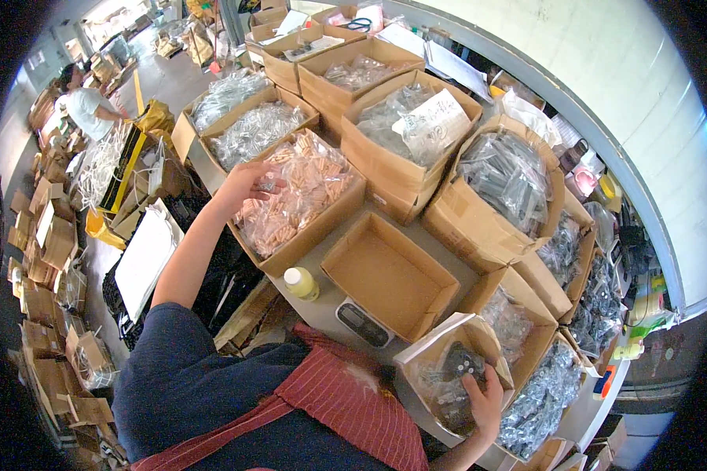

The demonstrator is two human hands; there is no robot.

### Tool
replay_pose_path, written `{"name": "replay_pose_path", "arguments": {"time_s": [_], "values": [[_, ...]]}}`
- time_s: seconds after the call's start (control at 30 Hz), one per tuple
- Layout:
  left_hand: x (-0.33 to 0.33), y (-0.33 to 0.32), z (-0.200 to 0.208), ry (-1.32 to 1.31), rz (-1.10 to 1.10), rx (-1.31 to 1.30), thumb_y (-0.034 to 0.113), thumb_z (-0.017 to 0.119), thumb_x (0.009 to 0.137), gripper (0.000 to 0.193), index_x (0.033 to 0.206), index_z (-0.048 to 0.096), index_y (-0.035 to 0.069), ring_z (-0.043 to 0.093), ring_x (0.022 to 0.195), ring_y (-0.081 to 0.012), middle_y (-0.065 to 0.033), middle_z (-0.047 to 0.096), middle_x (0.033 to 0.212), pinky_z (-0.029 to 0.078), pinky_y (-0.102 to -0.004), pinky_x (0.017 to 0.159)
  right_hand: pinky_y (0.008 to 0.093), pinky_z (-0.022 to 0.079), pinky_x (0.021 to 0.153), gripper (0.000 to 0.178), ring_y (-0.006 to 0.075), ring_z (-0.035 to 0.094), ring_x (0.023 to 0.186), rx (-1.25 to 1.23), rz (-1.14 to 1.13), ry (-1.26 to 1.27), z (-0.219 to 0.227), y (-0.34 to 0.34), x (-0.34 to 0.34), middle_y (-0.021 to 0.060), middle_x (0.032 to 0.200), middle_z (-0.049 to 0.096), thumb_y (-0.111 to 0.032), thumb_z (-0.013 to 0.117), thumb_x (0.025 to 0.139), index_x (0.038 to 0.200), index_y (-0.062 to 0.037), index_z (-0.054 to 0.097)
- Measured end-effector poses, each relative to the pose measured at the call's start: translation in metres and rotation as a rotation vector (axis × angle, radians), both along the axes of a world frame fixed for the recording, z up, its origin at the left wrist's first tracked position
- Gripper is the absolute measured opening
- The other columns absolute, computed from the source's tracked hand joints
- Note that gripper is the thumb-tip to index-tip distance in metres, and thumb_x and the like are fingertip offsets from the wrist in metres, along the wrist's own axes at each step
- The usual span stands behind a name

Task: The person sorts small hardware items from various cardboard boxes into a single shipping box. They handle multiple plastic bags containing screws, bolts, and other metal parts, placing them into a box on a digital scale. The person also briefly handles a yellow bottle and a blue device before continuing to pack the hardware.

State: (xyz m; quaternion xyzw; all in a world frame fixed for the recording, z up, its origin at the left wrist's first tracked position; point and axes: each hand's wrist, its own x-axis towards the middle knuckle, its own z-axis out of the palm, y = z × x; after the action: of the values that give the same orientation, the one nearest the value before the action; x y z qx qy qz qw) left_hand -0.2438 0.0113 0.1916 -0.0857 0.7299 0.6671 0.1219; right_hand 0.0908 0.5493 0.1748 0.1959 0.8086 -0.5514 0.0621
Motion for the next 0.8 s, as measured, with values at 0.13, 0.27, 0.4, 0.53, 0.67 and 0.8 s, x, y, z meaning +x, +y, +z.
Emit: {"name": "replay_pose_path", "arguments": {"time_s": [0.13, 0.27, 0.4, 0.53, 0.67, 0.8], "values": [[-0.001, -0.008, 0.009, -0.001, -0.017, 0.198, 0.035, 0.040, 0.110, 0.046, 0.144, 0.050, 0.006, 0.070, 0.104, -0.0248, -0.0183, 0.070, 0.120, 0.058, -0.0346, 0.086, 0.0288, 0.048, 0.090, 0.044, 0.0153, 0.059, 0.101, 0.021, -0.001, 0.001, -0.005, 0.003, 0.000, 0.0069, 0.115, 0.066, -0.014, 0.070, 0.094, 0.131, 0.0045, 0.057], [-0.002, -0.016, 0.011, -0.011, -0.072, 0.448, 0.039, 0.038, 0.111, 0.049, 0.147, 0.046, 0.008, 0.065, 0.119, -0.0317, -0.0232, 0.063, 0.131, 0.057, -0.0395, 0.097, 0.0291, 0.048, 0.091, 0.045, 0.0161, 0.059, 0.102, 0.045, -0.010, -0.040, -0.014, 0.010, 0.002, 0.0080, 0.116, 0.067, -0.015, 0.070, 0.093, 0.132, 0.0041, 0.057], [-0.004, -0.019, 0.008, -0.021, -0.066, 0.572, 0.038, 0.037, 0.111, 0.050, 0.146, 0.044, 0.003, 0.064, 0.120, -0.0341, -0.0259, 0.061, 0.134, 0.057, -0.0405, 0.099, 0.0297, 0.047, 0.092, 0.045, 0.0167, 0.060, 0.102, 0.016, -0.030, -0.041, -0.015, 0.010, 0.002, 0.0084, 0.114, 0.067, -0.015, 0.070, 0.092, 0.131, 0.0032, 0.058], [-0.006, -0.023, 0.003, -0.056, -0.019, 0.629, 0.025, 0.040, 0.109, 0.045, 0.143, 0.043, -0.003, 0.064, 0.120, -0.0355, -0.0279, 0.059, 0.135, 0.056, -0.0406, 0.100, 0.0301, 0.047, 0.093, 0.044, 0.0172, 0.060, 0.101, 0.023, -0.055, -0.016, -0.013, 0.006, 0.003, 0.0087, 0.113, 0.068, -0.015, 0.070, 0.092, 0.130, 0.0034, 0.059], [-0.006, -0.016, 0.001, -0.104, -0.072, 0.698, 0.010, 0.046, 0.104, 0.042, 0.143, 0.042, -0.005, 0.063, 0.122, -0.0354, -0.0287, 0.058, 0.136, 0.055, -0.0395, 0.102, 0.0306, 0.047, 0.093, 0.043, 0.0176, 0.060, 0.101, 0.066, 0.002, -0.002, -0.005, 0.004, 0.008, 0.0088, 0.113, 0.068, -0.016, 0.070, 0.091, 0.129, 0.0035, 0.059], [0.004, 0.024, 0.021, -0.075, -0.255, 0.462, 0.004, 0.051, 0.100, 0.035, 0.134, 0.048, -0.004, 0.066, 0.116, -0.0292, -0.0266, 0.060, 0.135, 0.056, -0.0365, 0.099, 0.0309, 0.049, 0.086, 0.032, 0.0153, 0.059, 0.094, 0.212, 0.006, 0.068, -0.028, 0.015, 0.014, 0.0065, 0.099, 0.066, -0.012, 0.074, 0.087, 0.113, 0.0025, 0.065]]}}
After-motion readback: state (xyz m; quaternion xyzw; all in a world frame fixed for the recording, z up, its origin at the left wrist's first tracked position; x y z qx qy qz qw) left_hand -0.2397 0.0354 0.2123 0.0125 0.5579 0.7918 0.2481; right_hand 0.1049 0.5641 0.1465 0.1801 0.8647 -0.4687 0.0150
